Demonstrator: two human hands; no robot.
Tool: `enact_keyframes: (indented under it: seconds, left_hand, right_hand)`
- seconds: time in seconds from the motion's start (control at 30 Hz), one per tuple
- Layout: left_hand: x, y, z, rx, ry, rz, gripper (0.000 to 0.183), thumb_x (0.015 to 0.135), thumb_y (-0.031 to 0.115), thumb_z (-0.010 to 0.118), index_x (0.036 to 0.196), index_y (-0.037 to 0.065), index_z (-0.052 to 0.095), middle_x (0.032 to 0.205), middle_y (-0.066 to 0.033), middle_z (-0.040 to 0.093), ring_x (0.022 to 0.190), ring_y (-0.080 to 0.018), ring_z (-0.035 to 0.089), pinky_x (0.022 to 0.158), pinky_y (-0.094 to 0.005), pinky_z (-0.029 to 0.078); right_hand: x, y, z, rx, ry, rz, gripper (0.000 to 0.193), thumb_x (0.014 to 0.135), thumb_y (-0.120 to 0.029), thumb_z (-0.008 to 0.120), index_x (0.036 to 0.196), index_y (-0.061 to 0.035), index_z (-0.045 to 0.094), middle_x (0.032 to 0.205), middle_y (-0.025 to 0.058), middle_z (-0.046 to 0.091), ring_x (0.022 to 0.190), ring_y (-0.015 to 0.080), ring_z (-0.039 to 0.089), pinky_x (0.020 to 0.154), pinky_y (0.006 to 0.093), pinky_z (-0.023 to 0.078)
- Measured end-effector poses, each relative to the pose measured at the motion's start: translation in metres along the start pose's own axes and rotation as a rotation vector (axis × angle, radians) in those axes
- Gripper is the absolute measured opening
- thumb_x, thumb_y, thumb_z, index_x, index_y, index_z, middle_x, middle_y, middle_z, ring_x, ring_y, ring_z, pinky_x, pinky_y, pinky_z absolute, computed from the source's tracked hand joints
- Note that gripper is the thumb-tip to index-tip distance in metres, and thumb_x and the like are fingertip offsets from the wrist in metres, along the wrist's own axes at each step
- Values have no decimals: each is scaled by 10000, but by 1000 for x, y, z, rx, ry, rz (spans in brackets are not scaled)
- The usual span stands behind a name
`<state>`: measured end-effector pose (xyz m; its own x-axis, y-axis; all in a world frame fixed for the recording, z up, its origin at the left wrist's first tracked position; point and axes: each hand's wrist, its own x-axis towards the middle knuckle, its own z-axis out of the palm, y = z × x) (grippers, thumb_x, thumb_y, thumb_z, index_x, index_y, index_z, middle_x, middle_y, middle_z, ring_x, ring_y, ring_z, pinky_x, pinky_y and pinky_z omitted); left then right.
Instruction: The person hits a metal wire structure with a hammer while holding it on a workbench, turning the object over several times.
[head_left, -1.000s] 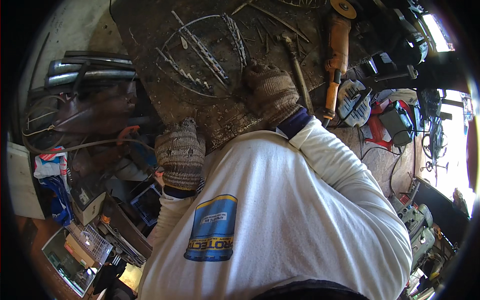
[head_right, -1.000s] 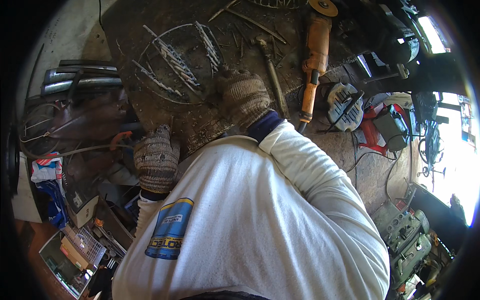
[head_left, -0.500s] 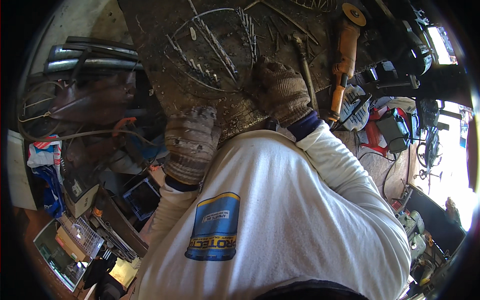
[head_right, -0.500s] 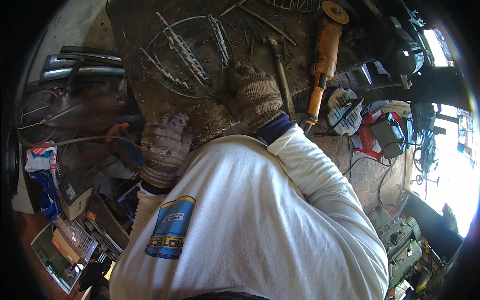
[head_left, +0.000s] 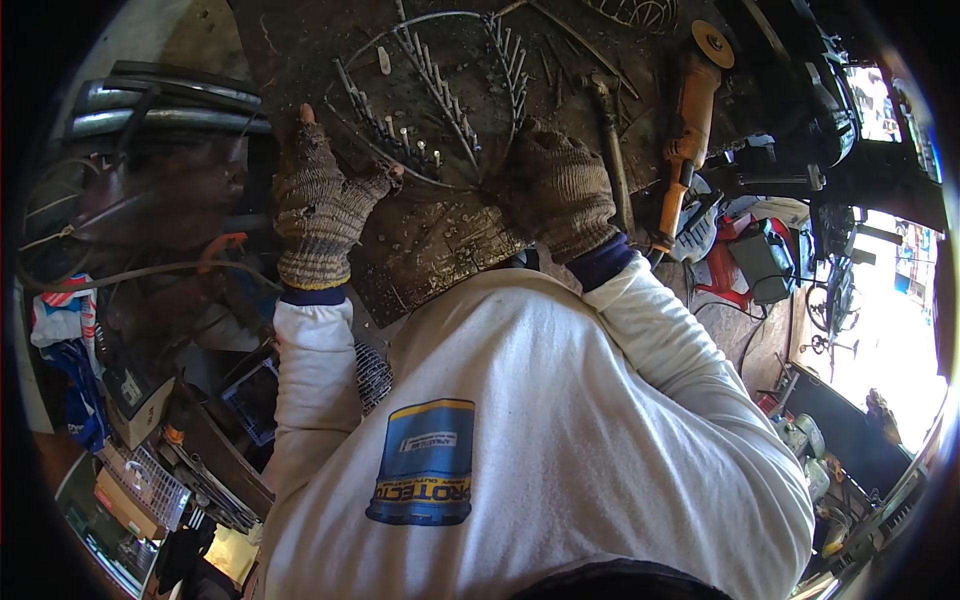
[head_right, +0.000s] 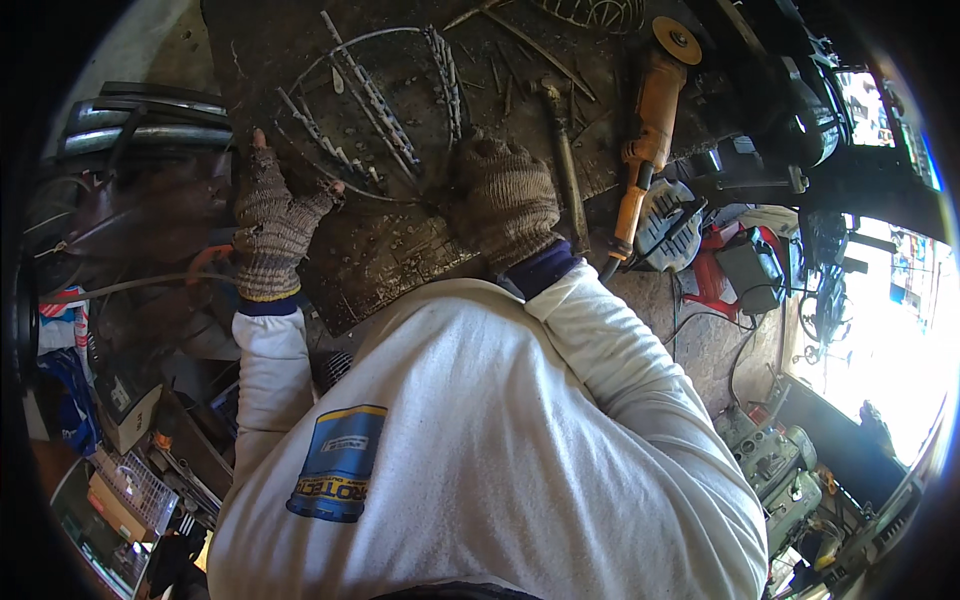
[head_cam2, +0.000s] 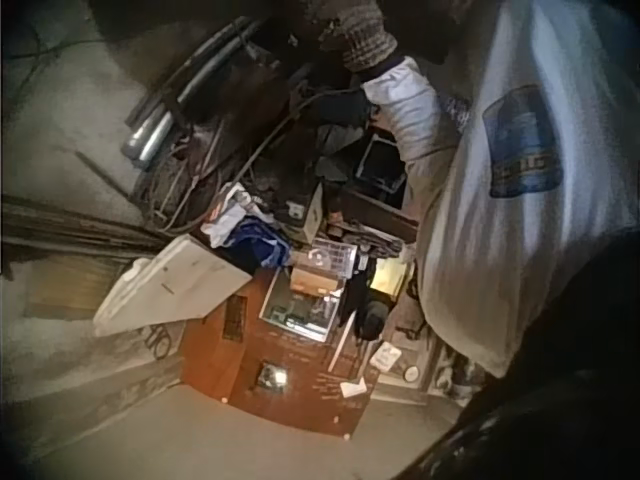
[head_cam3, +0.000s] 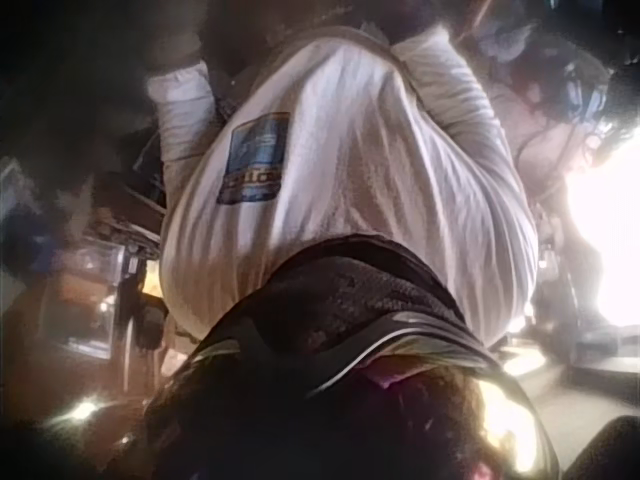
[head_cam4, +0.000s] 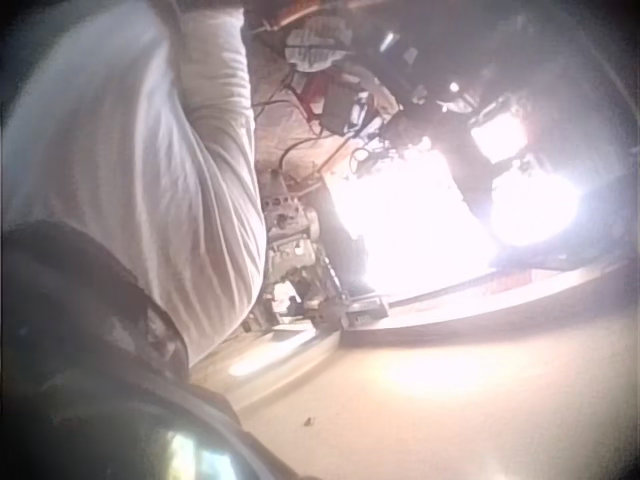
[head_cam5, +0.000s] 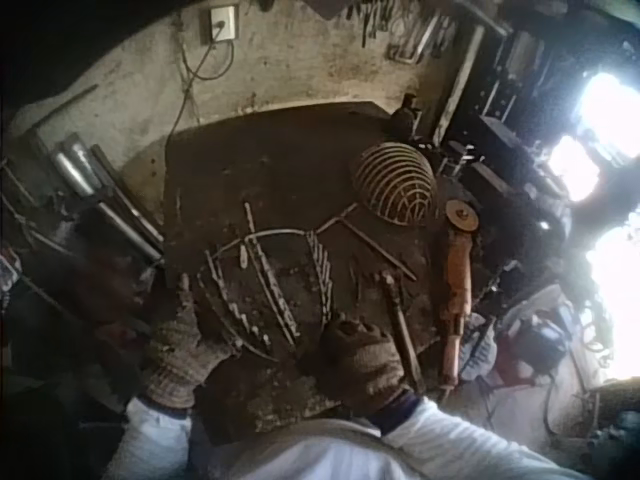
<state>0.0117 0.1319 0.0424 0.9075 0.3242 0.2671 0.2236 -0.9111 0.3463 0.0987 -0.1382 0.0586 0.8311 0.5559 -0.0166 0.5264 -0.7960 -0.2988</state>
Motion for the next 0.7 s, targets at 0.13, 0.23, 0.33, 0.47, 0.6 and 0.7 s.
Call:
enact_keyframes:
  seconds: [0.13,0.23,0.33,0.47,0.6,0.7]
  left_hand:
    - [6,8,-7,-72,-126,-43,1226,725,475,881,1626,94,141,1553,-269,407,1397,-420,462,1127,-449,430]
    - [8,8,-5,-27,-149,-69,1230,724,463,885,1630,110,131,1559,-267,398,1401,-422,456,1123,-447,434]
    - [6,5,-4,-28,-125,-51,1222,730,448,885,1630,110,131,1559,-271,396,1396,-425,461,1113,-450,442]
    - [7,3,-2,-5,-144,-72,1226,729,452,884,1629,102,129,1547,-284,402,1388,-437,463,1117,-454,437]
    - [2,2,1,-16,-127,-65,1260,712,527,869,1627,86,124,1543,-284,405,1379,-436,470,1123,-460,428]
    - [1,1,3,32,-64,-29,1267,708,574,853,1623,71,135,1535,-282,416,1369,-434,480,1116,-463,433]
  right_hand:
    - [-1,19,34,18,120,8,409,797,-354,737,1093,-79,670,1120,160,692,1023,383,678,870,505,547]
    - [0,22,28,242,107,-47,378,788,-332,740,1064,-83,674,1108,156,690,1019,385,677,863,506,547]
    - [5,11,5,183,55,-53,385,787,-340,745,1058,-77,673,1096,158,687,1013,391,676,852,507,549]
    - [5,3,-3,100,8,-43,432,790,-381,755,1069,-64,667,1085,171,682,999,409,674,839,511,551]
    - [6,0,-6,112,-4,-10,412,809,-395,732,1080,-92,664,1042,156,687,987,382,666,814,476,539]
    - [7,4,-4,211,-92,16,430,786,-395,770,1046,-63,683,1047,188,687,977,416,680,828,503,550]
